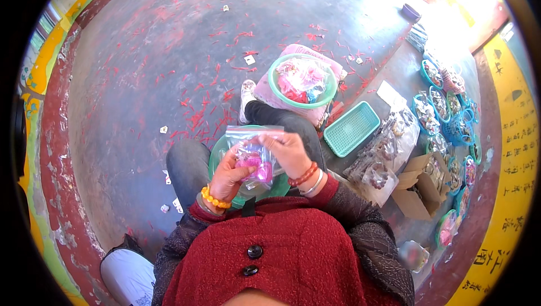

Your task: The person sits on the floor and sorts small items from a green bowl into a rectangular container. They handle various small objects, including colorful balls and packaged items, picking them up one by one and placing them into the container.

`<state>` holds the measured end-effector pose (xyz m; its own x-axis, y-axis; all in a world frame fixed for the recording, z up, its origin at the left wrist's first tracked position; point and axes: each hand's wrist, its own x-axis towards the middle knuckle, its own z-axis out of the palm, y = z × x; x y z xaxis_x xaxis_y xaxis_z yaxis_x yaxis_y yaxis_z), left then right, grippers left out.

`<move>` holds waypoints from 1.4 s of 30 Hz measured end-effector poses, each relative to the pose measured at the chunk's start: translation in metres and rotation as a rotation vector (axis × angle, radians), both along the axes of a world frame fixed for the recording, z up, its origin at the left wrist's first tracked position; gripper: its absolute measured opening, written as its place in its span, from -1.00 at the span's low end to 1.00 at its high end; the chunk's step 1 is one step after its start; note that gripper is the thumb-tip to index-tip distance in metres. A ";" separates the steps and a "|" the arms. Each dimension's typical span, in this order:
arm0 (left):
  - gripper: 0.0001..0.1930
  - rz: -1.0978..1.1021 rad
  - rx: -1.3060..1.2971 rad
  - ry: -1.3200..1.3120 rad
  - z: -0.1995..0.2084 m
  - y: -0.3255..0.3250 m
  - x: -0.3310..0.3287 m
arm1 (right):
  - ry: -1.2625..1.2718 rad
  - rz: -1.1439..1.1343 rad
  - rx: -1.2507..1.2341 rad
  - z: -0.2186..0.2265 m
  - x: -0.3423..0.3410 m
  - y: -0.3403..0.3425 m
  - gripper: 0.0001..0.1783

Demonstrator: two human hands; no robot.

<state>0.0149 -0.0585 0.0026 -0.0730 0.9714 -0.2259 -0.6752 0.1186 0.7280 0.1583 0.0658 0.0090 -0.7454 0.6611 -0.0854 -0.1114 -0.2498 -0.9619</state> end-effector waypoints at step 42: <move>-0.71 0.133 -0.160 -0.142 -0.004 -0.003 -0.012 | 0.184 0.198 -0.416 -0.008 0.004 0.001 -0.78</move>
<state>0.0031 -0.0613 -0.0017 -0.1544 0.9063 -0.3933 -0.7866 0.1281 0.6040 0.1628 0.0671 0.0010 -0.8805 0.4434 -0.1675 -0.1815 -0.6418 -0.7451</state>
